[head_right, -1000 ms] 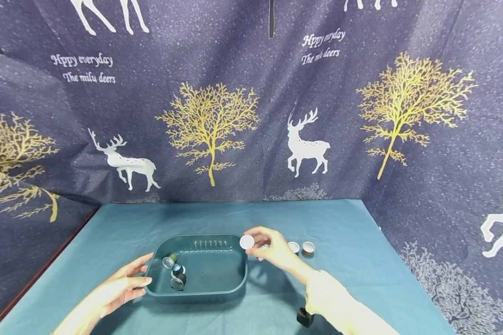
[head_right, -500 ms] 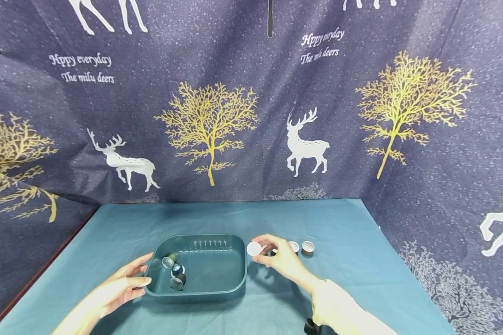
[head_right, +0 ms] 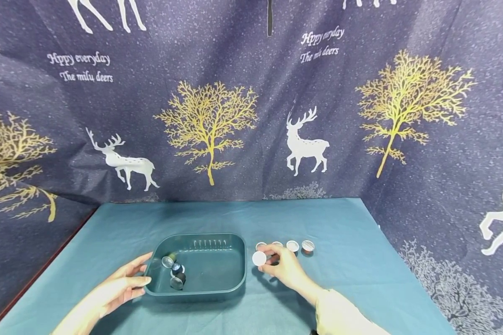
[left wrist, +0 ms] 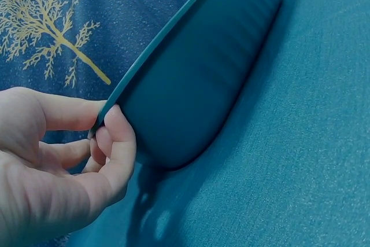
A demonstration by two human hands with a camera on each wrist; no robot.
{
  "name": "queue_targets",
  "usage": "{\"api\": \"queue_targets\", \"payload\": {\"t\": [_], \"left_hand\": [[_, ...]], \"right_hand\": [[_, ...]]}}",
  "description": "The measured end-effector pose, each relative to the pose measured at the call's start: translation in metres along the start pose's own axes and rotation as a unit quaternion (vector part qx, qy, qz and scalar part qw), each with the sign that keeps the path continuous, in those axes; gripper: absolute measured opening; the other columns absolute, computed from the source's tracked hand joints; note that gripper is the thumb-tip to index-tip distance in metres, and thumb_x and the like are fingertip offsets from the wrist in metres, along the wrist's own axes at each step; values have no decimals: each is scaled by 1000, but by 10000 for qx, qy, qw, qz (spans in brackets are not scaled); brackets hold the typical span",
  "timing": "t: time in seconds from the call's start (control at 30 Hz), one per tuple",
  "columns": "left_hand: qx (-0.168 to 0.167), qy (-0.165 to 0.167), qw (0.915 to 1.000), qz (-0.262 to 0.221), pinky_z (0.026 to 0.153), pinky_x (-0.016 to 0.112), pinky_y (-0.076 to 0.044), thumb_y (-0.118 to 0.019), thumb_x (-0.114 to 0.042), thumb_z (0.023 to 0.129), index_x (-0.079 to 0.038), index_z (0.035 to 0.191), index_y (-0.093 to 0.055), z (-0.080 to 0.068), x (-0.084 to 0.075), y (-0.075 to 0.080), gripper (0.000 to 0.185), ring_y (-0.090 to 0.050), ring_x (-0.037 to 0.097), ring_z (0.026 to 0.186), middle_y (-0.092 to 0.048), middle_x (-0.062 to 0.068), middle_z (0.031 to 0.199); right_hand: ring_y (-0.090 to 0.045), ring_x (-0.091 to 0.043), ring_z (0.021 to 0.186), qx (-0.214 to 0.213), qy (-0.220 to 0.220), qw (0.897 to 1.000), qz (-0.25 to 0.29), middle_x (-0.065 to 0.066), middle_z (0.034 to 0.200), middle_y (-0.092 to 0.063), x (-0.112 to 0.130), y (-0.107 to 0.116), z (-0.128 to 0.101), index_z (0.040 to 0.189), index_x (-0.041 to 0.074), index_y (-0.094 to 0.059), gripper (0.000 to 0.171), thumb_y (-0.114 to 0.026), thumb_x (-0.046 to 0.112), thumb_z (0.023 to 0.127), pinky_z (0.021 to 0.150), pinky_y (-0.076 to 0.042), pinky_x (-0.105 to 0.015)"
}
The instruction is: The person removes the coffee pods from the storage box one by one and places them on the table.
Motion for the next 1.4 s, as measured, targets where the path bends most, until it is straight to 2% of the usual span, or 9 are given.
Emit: {"api": "queue_targets", "payload": {"t": [0.33,0.53,0.83,1.1,1.4], "left_hand": [[14,-41,10000,16,83,30,-51,-59,-9,95,-3,159,-3,0,1,1,85,-53,12,95,-24,17,131],[34,-19,10000,-4,83,31,-50,-59,-8,95,-3,159,-2,0,1,0,86,-51,13,96,-22,16,128],[13,-2,10000,30,85,31,-52,-59,-9,95,-3,159,-2,0,2,1,85,-54,12,99,-17,19,137],[-14,4,10000,26,83,30,-52,-59,-9,95,-4,159,-3,0,2,1,86,-53,12,94,-24,16,129],[-100,51,9999,66,85,32,-51,-60,-9,95,-4,159,-4,0,2,1,85,-53,14,100,-26,16,129]], "right_hand": [[-64,-5,72,-138,-106,9987,-486,-10,91,-71,-7,-2,-6,109,11,-69,35,-82,10,76,54,-54,-25],[-64,-2,74,-134,-124,9978,-639,-8,96,-71,-14,-2,-7,108,10,-69,35,-83,11,75,56,-53,-23],[-63,-1,74,-243,-162,9973,-677,-7,95,-72,-17,-1,-8,106,9,-69,34,-81,9,75,63,-51,-19],[-63,-2,77,-220,-103,9968,-766,-4,95,-72,-17,0,-10,107,9,-69,34,-82,11,76,68,-51,-19],[-63,-1,77,-160,-96,9977,-645,-4,94,-71,-17,0,-12,106,9,-70,33,-82,13,76,70,-51,-18]]}}
Point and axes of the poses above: each hand's wrist, its own z-axis towards the middle knuckle, its own y-axis out of the back of the hand, x = y × z, the point moved 4 cm from there along z, towards the middle knuckle
